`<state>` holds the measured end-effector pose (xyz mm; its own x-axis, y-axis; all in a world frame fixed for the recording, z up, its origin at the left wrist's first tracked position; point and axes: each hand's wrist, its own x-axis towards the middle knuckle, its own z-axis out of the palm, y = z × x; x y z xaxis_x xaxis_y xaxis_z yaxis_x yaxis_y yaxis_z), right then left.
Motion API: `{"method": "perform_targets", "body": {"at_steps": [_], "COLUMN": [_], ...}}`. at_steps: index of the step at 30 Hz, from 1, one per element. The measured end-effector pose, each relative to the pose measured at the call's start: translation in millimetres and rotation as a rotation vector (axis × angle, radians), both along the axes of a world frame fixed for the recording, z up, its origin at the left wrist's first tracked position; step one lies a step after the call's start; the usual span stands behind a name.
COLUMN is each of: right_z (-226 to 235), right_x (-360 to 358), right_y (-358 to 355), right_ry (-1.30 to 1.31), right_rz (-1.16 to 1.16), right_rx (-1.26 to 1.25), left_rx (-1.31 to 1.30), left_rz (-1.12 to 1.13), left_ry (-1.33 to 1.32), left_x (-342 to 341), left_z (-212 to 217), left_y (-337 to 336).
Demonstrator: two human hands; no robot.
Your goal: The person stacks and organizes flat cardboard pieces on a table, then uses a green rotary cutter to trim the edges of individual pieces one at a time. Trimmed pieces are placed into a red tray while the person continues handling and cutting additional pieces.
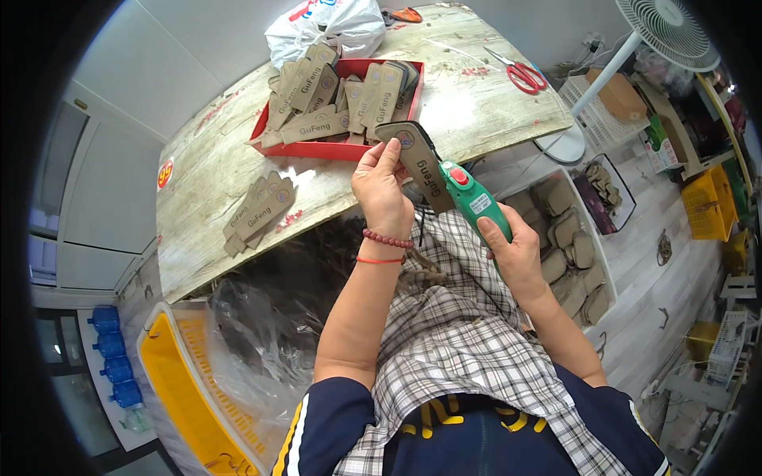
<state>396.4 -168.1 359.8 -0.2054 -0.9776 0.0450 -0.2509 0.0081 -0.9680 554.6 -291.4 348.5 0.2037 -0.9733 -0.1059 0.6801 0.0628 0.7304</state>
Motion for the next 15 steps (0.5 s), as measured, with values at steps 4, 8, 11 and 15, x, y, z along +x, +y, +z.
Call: {"method": "perform_targets", "body": {"at_steps": [4,8,11,15], "right_z": [-1,-4,-5,0], "right_x": [-6,-8,-8,-7], "right_y": [4,5,5,3], "right_ry": [-0.031,-0.074,-0.077,-0.075], "right_rz": [-0.011,0.002,0.008,0.007], "right_rx": [0.044,0.040,0.034,0.037], "left_rx": [0.032,0.046,0.052,0.054], "left_rz": [-0.032,-0.059,-0.089,-0.114], "left_ry": [0.000,-0.033,-0.066,-0.113], "left_x": [-10,-12,-10,-8], "left_z": [-7,-12,-15,-19], "left_y": [8,14,18,24]}}
